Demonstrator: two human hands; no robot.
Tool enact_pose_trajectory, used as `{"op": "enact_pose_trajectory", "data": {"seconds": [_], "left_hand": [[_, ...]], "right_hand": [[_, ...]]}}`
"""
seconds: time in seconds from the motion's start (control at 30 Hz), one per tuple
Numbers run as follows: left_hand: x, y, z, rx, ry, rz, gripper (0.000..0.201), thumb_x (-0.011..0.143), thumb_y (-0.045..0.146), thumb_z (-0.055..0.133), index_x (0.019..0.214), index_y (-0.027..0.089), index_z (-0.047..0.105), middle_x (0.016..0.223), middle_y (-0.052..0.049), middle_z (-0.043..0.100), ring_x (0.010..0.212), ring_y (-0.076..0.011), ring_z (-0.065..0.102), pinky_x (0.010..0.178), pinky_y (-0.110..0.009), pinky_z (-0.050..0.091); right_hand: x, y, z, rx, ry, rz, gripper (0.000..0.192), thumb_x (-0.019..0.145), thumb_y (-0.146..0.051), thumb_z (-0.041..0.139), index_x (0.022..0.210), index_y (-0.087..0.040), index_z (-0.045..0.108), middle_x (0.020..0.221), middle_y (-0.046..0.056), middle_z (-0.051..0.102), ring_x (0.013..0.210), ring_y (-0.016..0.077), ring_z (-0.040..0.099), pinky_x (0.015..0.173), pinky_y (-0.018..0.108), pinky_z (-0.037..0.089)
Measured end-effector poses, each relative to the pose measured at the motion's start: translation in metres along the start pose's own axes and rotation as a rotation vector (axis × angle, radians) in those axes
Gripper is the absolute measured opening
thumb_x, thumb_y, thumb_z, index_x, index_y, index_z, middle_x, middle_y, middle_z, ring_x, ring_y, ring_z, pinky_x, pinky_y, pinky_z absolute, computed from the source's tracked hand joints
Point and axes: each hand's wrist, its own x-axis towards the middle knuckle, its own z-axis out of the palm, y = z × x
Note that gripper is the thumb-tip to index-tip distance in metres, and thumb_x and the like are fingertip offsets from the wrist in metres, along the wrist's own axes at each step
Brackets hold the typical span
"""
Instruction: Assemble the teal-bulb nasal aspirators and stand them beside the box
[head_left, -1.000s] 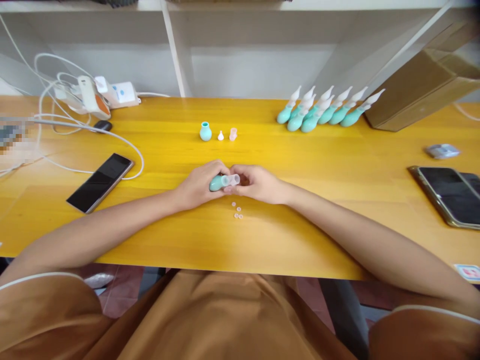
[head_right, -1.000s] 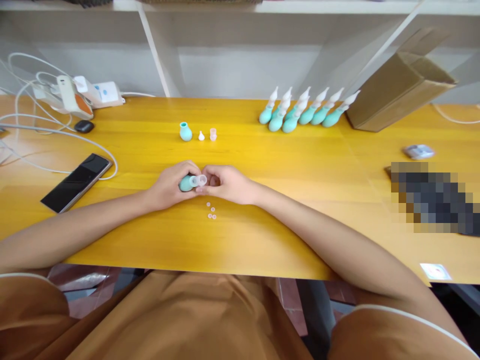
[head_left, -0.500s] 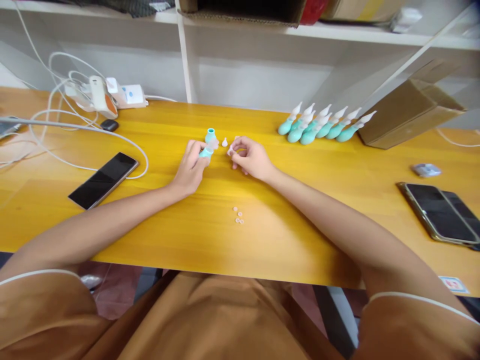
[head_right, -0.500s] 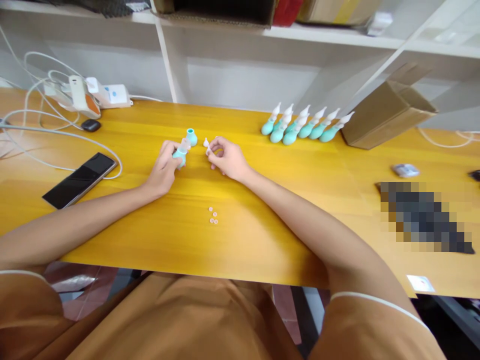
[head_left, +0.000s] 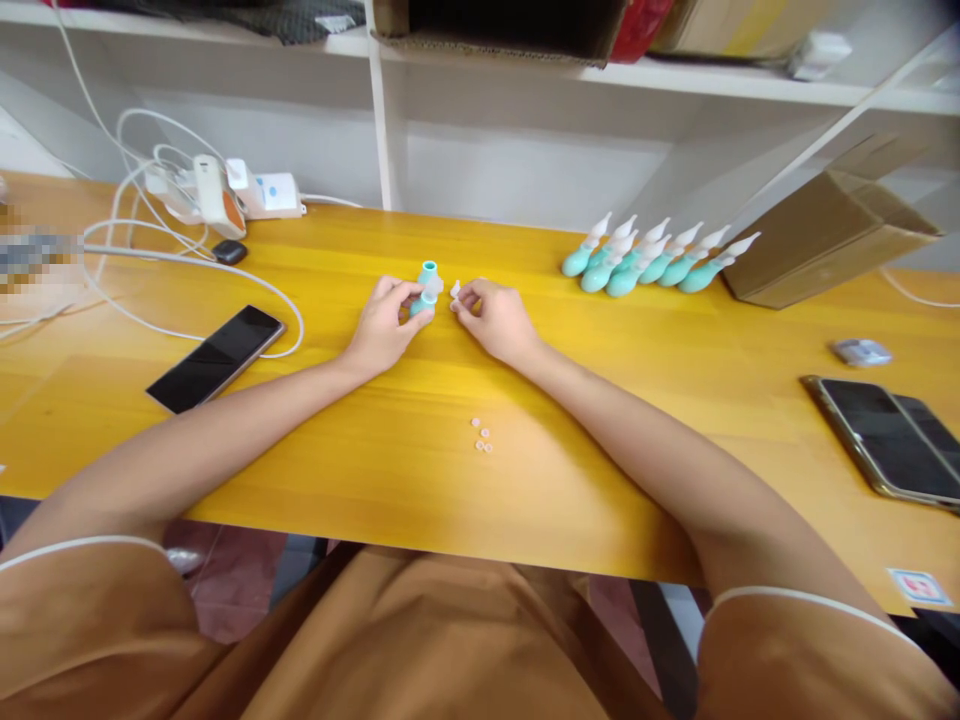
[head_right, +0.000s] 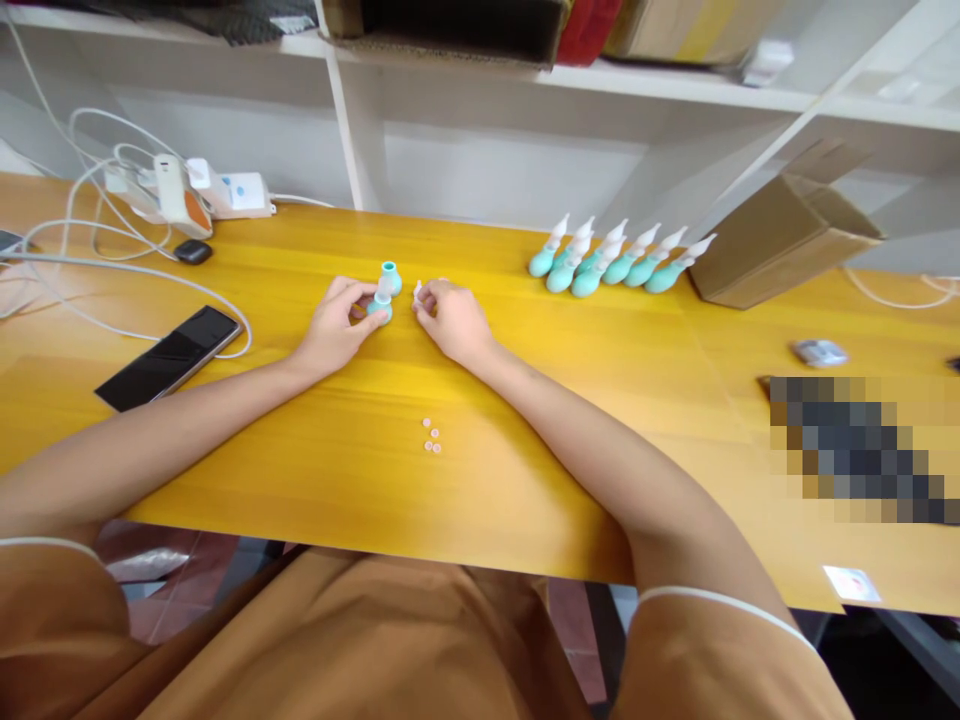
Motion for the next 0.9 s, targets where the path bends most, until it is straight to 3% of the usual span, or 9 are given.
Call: {"op": "enact_pose_trajectory", "data": {"seconds": [0.13, 0.27, 0.37, 0.5, 0.63, 0.77, 0.9], "left_hand": [[0.003, 0.003, 0.0, 0.039, -0.019, 0.002, 0.029, 0.093, 0.018, 0.079, 0.121, 0.024, 0.076, 0.121, -0.005, 0.068, 0.105, -0.019, 0.07, 0.097, -0.035, 0.062], [0.009, 0.0, 0.001, 0.058, 0.011, -0.03, 0.03, 0.091, 0.014, 0.079, 0.119, 0.023, 0.075, 0.118, -0.005, 0.072, 0.104, -0.019, 0.073, 0.094, -0.034, 0.065], [0.012, -0.002, 0.001, 0.034, 0.012, -0.038, 0.03, 0.09, 0.013, 0.08, 0.118, 0.022, 0.076, 0.118, -0.005, 0.073, 0.102, -0.0184, 0.074, 0.091, -0.032, 0.066], [0.011, -0.003, 0.0, -0.006, 0.001, -0.012, 0.025, 0.088, 0.015, 0.084, 0.111, 0.022, 0.077, 0.115, -0.005, 0.073, 0.101, -0.0179, 0.074, 0.09, -0.03, 0.066], [0.011, -0.006, -0.003, -0.065, 0.019, -0.03, 0.019, 0.086, 0.017, 0.087, 0.102, 0.02, 0.078, 0.111, -0.006, 0.074, 0.099, -0.019, 0.074, 0.089, -0.031, 0.067], [0.016, -0.016, -0.003, -0.175, -0.015, -0.092, 0.014, 0.086, 0.018, 0.083, 0.099, 0.018, 0.078, 0.107, -0.007, 0.079, 0.1, -0.0211, 0.077, 0.098, -0.037, 0.068], [0.023, -0.024, -0.001, -0.284, -0.098, -0.122, 0.023, 0.083, 0.016, 0.08, 0.106, 0.016, 0.077, 0.112, -0.009, 0.083, 0.106, -0.0231, 0.079, 0.107, -0.043, 0.066]], "right_hand": [[0.0, 0.002, 0.002, -0.039, 0.002, 0.024, 0.01, 0.101, -0.025, 0.069, 0.107, -0.019, 0.076, 0.108, 0.012, 0.083, 0.097, 0.0261, 0.076, 0.092, 0.038, 0.055], [-0.003, -0.003, -0.004, -0.042, 0.078, 0.003, 0.014, 0.106, -0.031, 0.067, 0.112, -0.019, 0.072, 0.096, 0.008, 0.08, 0.084, 0.0229, 0.072, 0.084, 0.035, 0.053], [-0.001, -0.019, -0.016, -0.045, 0.129, -0.032, 0.034, 0.115, -0.049, 0.053, 0.104, -0.02, 0.069, 0.087, 0.007, 0.075, 0.078, 0.0215, 0.068, 0.078, 0.034, 0.049], [0.02, -0.052, -0.021, -0.265, -0.032, -0.073, 0.065, 0.108, -0.079, 0.051, 0.088, -0.02, 0.071, 0.083, 0.012, 0.073, 0.083, 0.0286, 0.069, 0.081, 0.039, 0.047], [0.045, -0.072, -0.011, -0.483, -0.147, -0.095, 0.076, 0.103, -0.086, 0.053, 0.088, -0.016, 0.079, 0.089, 0.021, 0.076, 0.098, 0.0383, 0.071, 0.086, 0.044, 0.049], [0.054, -0.069, -0.004, -0.45, -0.218, -0.154, 0.074, 0.107, -0.08, 0.049, 0.08, -0.018, 0.078, 0.078, 0.015, 0.073, 0.087, 0.0303, 0.068, 0.078, 0.038, 0.045], [0.05, -0.055, -0.002, -0.259, -0.213, -0.138, 0.065, 0.112, -0.064, 0.051, 0.067, -0.02, 0.065, 0.066, 0.005, 0.063, 0.07, 0.0191, 0.052, 0.07, 0.035, 0.035]]}}
